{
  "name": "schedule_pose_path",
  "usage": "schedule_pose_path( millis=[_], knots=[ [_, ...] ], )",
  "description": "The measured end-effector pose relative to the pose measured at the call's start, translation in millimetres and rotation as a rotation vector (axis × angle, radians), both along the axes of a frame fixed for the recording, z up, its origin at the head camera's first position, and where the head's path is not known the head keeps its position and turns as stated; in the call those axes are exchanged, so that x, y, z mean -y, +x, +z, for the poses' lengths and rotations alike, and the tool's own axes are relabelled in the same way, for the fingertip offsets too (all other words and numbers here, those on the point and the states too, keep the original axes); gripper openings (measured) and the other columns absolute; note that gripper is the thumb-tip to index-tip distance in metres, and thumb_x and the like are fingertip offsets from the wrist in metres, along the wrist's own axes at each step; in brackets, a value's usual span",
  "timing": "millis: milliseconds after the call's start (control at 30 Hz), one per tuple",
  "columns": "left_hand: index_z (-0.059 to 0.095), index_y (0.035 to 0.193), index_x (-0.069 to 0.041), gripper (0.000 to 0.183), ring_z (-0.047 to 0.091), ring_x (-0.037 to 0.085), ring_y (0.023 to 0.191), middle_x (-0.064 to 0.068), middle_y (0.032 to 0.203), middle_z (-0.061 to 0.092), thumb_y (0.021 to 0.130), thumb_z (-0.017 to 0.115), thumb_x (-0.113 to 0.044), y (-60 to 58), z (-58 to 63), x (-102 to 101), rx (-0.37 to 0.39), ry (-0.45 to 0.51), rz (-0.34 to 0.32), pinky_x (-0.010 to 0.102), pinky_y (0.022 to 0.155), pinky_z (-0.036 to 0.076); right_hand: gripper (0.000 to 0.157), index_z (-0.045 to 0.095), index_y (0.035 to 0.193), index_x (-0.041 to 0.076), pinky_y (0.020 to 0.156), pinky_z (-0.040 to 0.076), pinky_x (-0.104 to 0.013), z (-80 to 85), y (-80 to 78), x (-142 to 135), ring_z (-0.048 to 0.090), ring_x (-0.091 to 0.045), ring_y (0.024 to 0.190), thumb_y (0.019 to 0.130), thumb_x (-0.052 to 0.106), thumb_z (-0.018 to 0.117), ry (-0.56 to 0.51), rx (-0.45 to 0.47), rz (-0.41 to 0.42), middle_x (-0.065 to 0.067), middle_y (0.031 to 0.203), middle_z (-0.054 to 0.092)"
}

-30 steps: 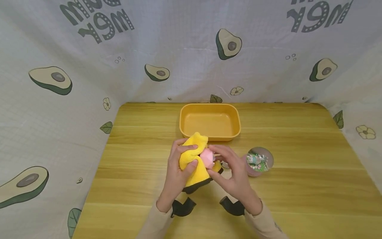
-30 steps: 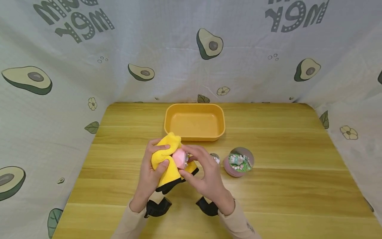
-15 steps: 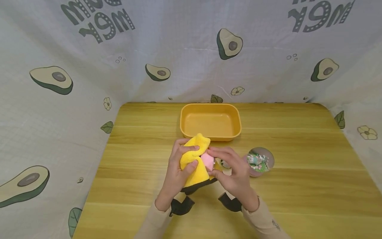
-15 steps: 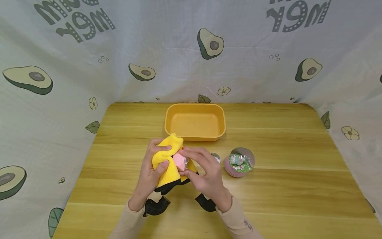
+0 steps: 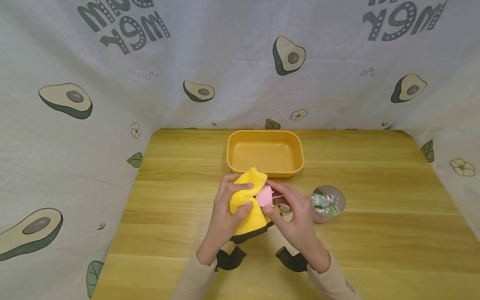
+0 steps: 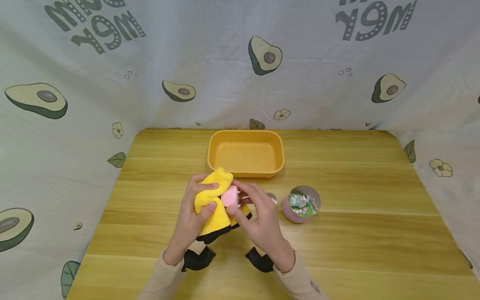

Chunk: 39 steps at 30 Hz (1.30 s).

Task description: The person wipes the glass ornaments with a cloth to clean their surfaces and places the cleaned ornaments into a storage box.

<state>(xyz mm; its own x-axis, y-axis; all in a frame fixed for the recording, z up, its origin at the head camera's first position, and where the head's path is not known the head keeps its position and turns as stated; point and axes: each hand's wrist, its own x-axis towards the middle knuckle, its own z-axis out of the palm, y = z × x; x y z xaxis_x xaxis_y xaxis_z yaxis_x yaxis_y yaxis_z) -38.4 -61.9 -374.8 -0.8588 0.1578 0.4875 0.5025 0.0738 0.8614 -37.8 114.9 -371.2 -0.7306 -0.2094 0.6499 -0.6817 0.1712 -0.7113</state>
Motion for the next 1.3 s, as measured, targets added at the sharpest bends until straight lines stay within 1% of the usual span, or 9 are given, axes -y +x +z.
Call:
schedule_pose_path(
  millis=[100,233,400,533,700,800,1000,1133,1300],
  knots=[
    [0.058,0.113,-0.01,0.029,0.05,0.028,0.101,0.01,0.122,0.046,0.09,0.056,-0.027,-0.7,2.3,1.1,0.031,0.029,0.009,0.032,0.072,0.048,0.05,0.057,0.119,-0.008,0.084,0.048,-0.022,-1.3,-4.8,0.2,0.058,-0.024,0.104,0.092,0.034,0.062,0.072,-0.191,-0.016,-0.025,0.119,0.055],
    [0.057,0.115,-0.009,0.028,0.05,0.027,0.1,0.009,0.122,0.047,0.09,0.054,-0.022,-1.1,2.8,1.9,0.07,0.06,-0.019,0.031,0.072,0.048,0.04,0.061,0.107,-0.009,0.091,0.045,-0.024,-2.1,-10.8,-1.0,0.058,-0.028,0.106,0.091,0.027,0.066,0.062,-0.36,0.005,-0.03,0.113,0.056],
    [0.058,0.114,-0.009,0.027,0.05,0.027,0.102,0.01,0.122,0.047,0.09,0.053,-0.021,0.3,0.2,1.7,0.065,0.043,-0.029,0.032,0.074,0.048,0.041,0.063,0.1,-0.012,0.089,0.047,-0.024,-2.9,-13.9,-0.5,0.063,-0.026,0.097,0.085,0.025,0.071,0.009,-0.411,0.004,-0.026,0.101,0.062],
    [0.059,0.113,-0.01,0.028,0.05,0.028,0.102,0.012,0.121,0.045,0.091,0.054,-0.025,0.9,-3.0,3.1,0.009,0.001,-0.007,0.032,0.073,0.048,0.048,0.063,0.104,-0.013,0.084,0.049,-0.024,-4.6,-11.2,1.4,0.064,-0.021,0.092,0.084,0.031,0.071,-0.022,-0.284,-0.017,-0.021,0.1,0.066],
    [0.059,0.112,-0.012,0.028,0.048,0.03,0.105,0.014,0.12,0.042,0.09,0.056,-0.03,1.6,-6.4,3.5,-0.063,-0.057,-0.002,0.033,0.075,0.05,0.037,0.064,0.11,-0.009,0.076,0.052,-0.023,-2.5,-1.6,1.2,0.064,-0.014,0.083,0.084,0.017,0.074,-0.088,0.097,-0.028,-0.014,0.099,0.068],
    [0.059,0.111,-0.013,0.028,0.048,0.03,0.106,0.014,0.12,0.042,0.091,0.056,-0.032,2.5,-6.4,1.7,-0.074,-0.058,0.007,0.034,0.075,0.051,0.032,0.064,0.111,-0.007,0.073,0.052,-0.022,0.0,0.7,0.5,0.064,-0.014,0.079,0.085,0.011,0.072,-0.062,0.165,-0.051,-0.012,0.096,0.068],
    [0.058,0.11,-0.011,0.03,0.051,0.028,0.102,0.012,0.12,0.046,0.092,0.054,-0.035,2.0,-3.4,0.5,-0.016,0.001,0.033,0.032,0.073,0.049,0.055,0.061,0.117,-0.007,0.073,0.051,-0.021,-2.4,-6.1,0.6,0.062,-0.018,0.086,0.09,0.04,0.064,0.046,-0.096,-0.059,-0.018,0.108,0.063],
    [0.057,0.112,-0.009,0.028,0.05,0.028,0.101,0.011,0.121,0.047,0.091,0.054,-0.027,0.4,-1.7,3.2,0.05,0.07,0.011,0.031,0.073,0.048,0.053,0.057,0.119,-0.009,0.084,0.049,-0.023,-4.5,-11.4,-1.4,0.06,-0.023,0.101,0.09,0.035,0.065,0.08,-0.239,0.013,-0.024,0.118,0.057],
    [0.056,0.113,-0.008,0.027,0.05,0.028,0.102,0.009,0.121,0.047,0.09,0.052,-0.021,1.3,-2.2,3.6,0.123,0.1,-0.038,0.031,0.076,0.049,0.039,0.064,0.111,-0.005,0.093,0.045,-0.026,-3.0,-16.9,-4.6,0.059,-0.026,0.106,0.089,0.026,0.068,0.086,-0.36,0.058,-0.024,0.112,0.06]
  ],
)
